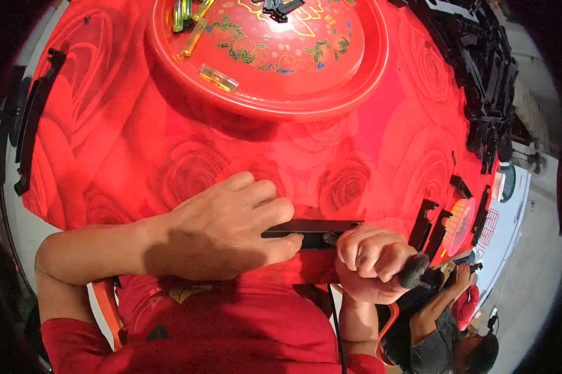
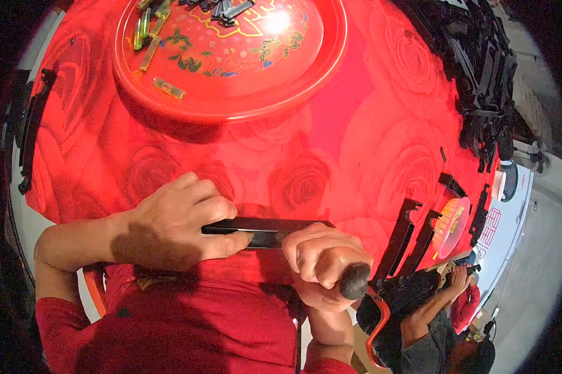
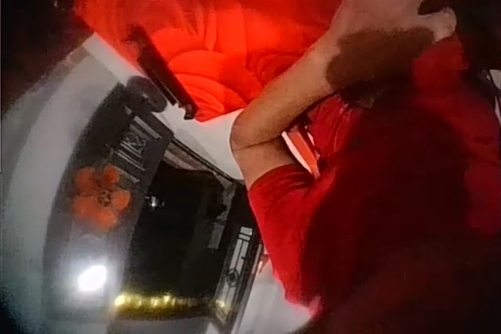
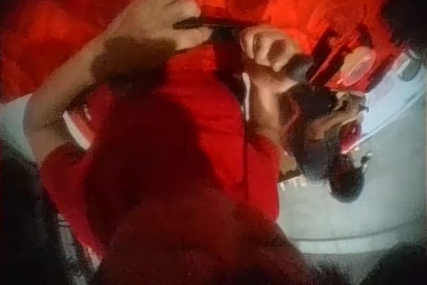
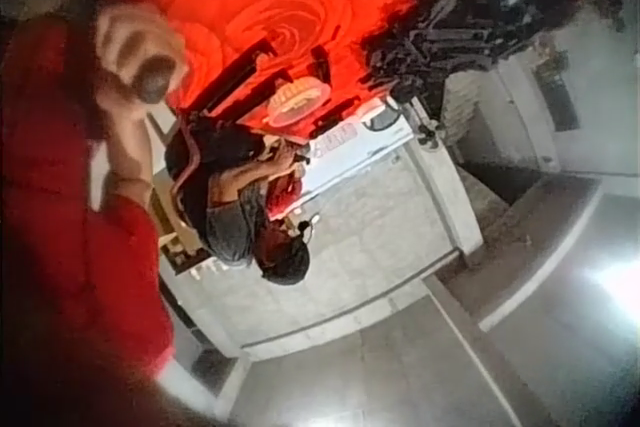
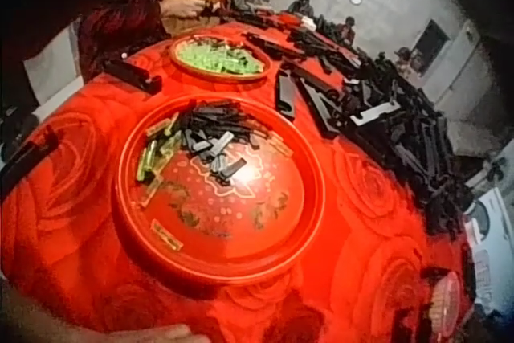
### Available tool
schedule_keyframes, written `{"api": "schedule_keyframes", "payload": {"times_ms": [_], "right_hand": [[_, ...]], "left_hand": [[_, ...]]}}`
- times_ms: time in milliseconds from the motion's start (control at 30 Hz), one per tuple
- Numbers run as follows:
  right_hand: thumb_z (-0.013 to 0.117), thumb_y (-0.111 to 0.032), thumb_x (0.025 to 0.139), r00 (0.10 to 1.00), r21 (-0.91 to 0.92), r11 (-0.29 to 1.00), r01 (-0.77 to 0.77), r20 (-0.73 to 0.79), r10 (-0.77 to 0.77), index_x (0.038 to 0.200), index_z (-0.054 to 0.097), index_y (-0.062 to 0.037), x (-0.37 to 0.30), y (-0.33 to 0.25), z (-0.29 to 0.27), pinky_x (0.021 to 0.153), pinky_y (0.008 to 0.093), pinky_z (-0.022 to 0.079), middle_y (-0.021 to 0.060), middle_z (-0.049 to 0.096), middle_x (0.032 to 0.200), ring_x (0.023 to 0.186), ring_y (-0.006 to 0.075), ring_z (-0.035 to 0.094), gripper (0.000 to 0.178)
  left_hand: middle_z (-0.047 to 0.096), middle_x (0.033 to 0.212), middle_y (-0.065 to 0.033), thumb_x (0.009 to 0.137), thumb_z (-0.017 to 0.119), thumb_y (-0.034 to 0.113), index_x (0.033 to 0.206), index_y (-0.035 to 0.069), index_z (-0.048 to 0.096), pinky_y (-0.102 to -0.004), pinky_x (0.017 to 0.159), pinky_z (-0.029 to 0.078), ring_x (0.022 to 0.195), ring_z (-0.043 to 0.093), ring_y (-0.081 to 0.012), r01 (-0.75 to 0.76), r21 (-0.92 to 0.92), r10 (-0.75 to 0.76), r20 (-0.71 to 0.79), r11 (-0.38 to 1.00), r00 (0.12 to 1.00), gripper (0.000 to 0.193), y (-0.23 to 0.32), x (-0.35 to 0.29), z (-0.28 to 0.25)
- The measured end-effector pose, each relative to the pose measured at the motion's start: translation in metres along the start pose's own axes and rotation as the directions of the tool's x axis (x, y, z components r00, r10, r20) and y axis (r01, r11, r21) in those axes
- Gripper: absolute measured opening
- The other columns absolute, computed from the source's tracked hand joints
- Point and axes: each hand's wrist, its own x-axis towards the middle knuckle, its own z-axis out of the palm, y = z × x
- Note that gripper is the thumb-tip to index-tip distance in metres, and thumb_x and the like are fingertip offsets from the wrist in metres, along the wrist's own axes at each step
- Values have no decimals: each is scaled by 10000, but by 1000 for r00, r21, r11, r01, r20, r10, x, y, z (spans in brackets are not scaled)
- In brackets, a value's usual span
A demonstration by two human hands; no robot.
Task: The person assembles a tool by inserting level vials and plastic parts into a black frame by hand, then pushes a small plastic piece into the frame with a screwdriver.
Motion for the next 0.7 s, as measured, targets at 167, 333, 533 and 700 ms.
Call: {"api": "schedule_keyframes", "payload": {"times_ms": [167, 333, 533, 700], "right_hand": [[576, -521, 1026, 998, 30, 998, 60, -28, -59, 578, 378, -159, -4, 9, 1, 393, 289, 238, -3, 374, 481, 378, 128, 315, 610], [472, -606, 1033, 984, 266, 959, -101, -118, 137, 605, 393, -175, -3, 12, -10, 478, 321, 222, -32, 321, 498, 441, 139, 268, 613], [559, -514, 1015, 999, 173, 984, 48, -14, -46, 587, 370, -174, 0, 7, 25, 488, 325, 236, -14, 359, 498, 444, 157, 319, 578], [632, -437, 979, 1000, 52, 999, -10, -13, 11, 589, 336, -143, 4, 11, 31, 441, 310, 219, -21, 329, 506, 407, 144, 302, 571]], "left_hand": [[598, 918, -28, 820, 763, 202, 1003, 216, 740, -372, 634, 407, 770, 552, -216, -39, 0, 39, 74, 999, 996, 185, -2, -1, -7], [582, 977, -64, 835, 744, 198, 1102, 146, 721, -397, 691, 429, 834, 556, -250, -57, 62, 52, 91, 996, 995, 273, 2, -5, -10], [567, 998, -77, 718, 826, 189, 1214, 50, 666, -410, 745, 444, 862, 547, -270, 34, 60, -35, 4, 998, 999, 539, 11, -12, -19], [548, 1002, -76, 689, 835, 188, 1241, 38, 653, -414, 735, 439, 879, 545, -267, 54, 87, -60, 61, 995, 996, 600, 4, -18, -16]]}}
